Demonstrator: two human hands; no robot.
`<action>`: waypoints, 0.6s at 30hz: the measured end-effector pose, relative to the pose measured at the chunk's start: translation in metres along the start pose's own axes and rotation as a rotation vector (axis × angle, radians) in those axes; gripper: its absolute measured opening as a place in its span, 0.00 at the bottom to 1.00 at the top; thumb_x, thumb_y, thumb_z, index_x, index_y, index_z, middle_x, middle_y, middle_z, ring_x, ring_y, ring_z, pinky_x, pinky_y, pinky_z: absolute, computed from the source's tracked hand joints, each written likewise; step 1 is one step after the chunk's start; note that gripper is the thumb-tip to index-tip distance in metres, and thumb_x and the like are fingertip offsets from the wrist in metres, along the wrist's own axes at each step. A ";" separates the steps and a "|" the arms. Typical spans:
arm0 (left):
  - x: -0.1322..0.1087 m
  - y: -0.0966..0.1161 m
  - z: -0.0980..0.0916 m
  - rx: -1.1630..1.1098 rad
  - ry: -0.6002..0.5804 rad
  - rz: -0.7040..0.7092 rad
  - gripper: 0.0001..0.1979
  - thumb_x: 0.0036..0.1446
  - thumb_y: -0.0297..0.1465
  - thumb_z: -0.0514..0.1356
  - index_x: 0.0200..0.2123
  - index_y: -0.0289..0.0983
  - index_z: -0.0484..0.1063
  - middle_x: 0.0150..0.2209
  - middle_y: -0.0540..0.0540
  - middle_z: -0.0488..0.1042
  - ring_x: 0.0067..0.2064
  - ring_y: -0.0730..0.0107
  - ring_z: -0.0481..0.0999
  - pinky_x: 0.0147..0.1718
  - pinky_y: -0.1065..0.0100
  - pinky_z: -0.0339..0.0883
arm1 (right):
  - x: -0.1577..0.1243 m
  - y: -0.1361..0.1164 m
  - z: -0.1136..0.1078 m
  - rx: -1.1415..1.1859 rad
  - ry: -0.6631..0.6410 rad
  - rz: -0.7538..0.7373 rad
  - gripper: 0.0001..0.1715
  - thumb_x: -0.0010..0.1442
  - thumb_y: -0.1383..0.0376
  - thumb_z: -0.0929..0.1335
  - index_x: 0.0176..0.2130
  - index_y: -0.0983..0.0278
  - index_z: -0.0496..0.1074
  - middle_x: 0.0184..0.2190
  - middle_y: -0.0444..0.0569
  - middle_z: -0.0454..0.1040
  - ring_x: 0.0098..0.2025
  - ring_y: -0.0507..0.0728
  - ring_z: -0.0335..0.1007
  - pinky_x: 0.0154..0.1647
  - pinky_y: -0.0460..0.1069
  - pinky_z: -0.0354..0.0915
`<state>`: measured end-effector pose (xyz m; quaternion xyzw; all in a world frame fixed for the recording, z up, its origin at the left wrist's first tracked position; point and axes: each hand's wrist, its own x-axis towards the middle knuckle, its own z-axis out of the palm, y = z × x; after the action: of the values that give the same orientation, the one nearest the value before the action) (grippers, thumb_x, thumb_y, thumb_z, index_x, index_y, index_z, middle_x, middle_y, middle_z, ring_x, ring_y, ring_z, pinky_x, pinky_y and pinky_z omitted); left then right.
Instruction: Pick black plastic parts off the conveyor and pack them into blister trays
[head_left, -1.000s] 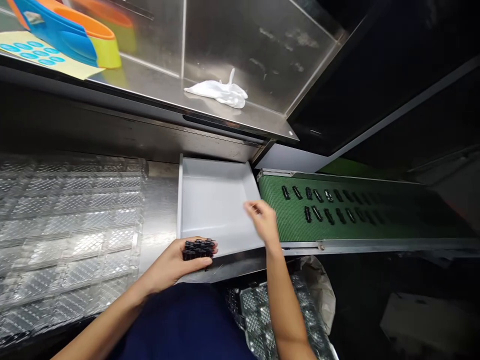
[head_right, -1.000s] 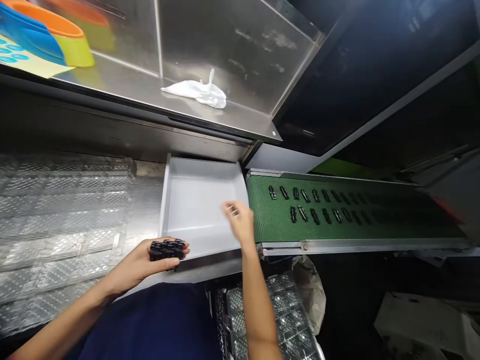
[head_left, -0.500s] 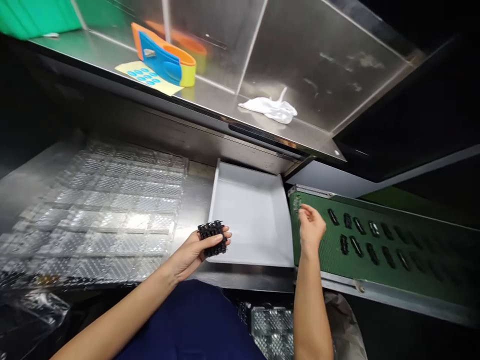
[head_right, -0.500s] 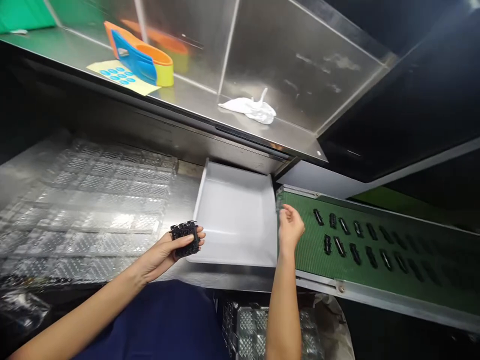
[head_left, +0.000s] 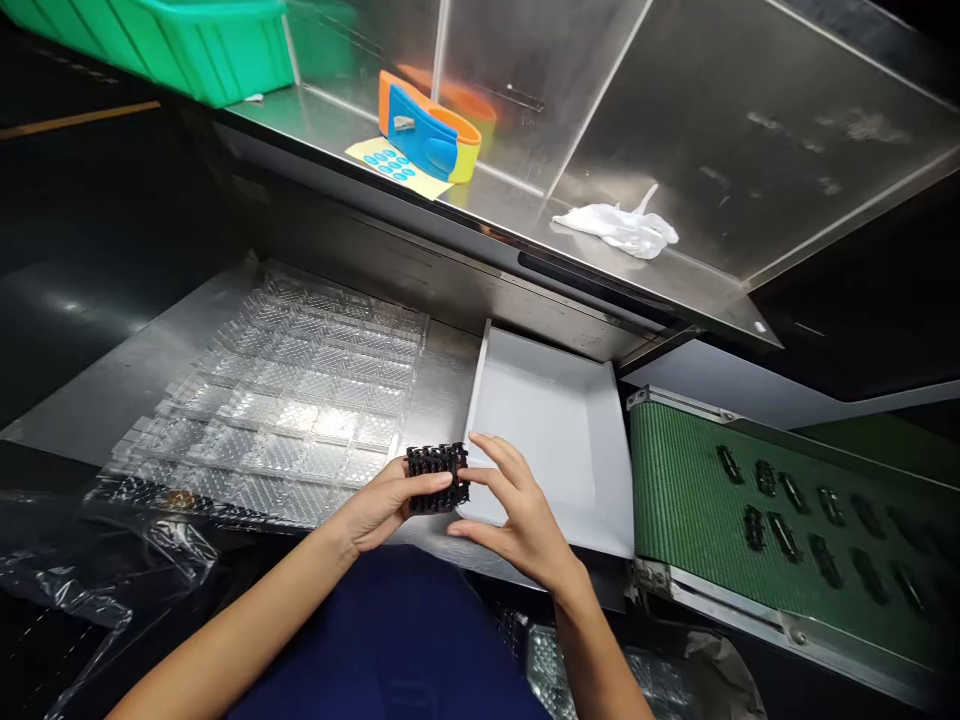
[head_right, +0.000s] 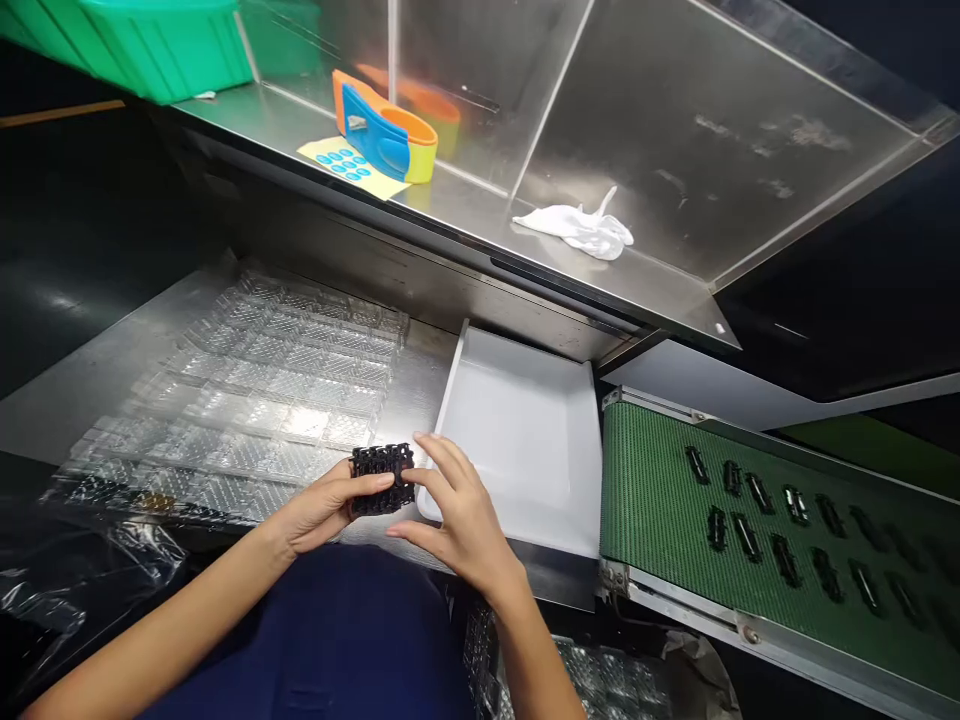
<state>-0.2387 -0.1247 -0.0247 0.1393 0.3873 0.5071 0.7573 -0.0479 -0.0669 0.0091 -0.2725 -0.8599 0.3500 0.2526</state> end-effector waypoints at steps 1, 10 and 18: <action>-0.003 0.002 -0.004 -0.001 -0.011 -0.023 0.17 0.47 0.29 0.72 0.42 0.35 0.79 0.39 0.45 0.81 0.40 0.67 0.78 0.40 0.71 0.70 | 0.003 0.000 0.000 -0.017 -0.059 -0.061 0.22 0.57 0.57 0.74 0.49 0.59 0.72 0.62 0.54 0.63 0.65 0.64 0.56 0.65 0.60 0.57; -0.030 0.012 -0.021 -0.116 -0.085 -0.088 0.16 0.44 0.33 0.74 0.38 0.36 0.81 0.37 0.44 0.82 0.38 0.65 0.79 0.39 0.68 0.73 | 0.012 -0.010 0.031 0.266 0.007 0.007 0.46 0.49 0.56 0.78 0.62 0.53 0.60 0.59 0.50 0.68 0.61 0.60 0.65 0.63 0.55 0.60; -0.041 0.015 -0.042 -0.138 -0.095 -0.082 0.15 0.46 0.31 0.72 0.39 0.35 0.80 0.38 0.44 0.82 0.37 0.67 0.80 0.38 0.70 0.73 | 0.020 -0.021 0.050 0.190 -0.053 0.016 0.44 0.51 0.56 0.77 0.62 0.50 0.60 0.60 0.48 0.67 0.62 0.61 0.62 0.64 0.57 0.58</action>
<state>-0.2869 -0.1612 -0.0249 0.0943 0.3205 0.4939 0.8027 -0.0995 -0.0901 -0.0022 -0.2449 -0.8270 0.4392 0.2516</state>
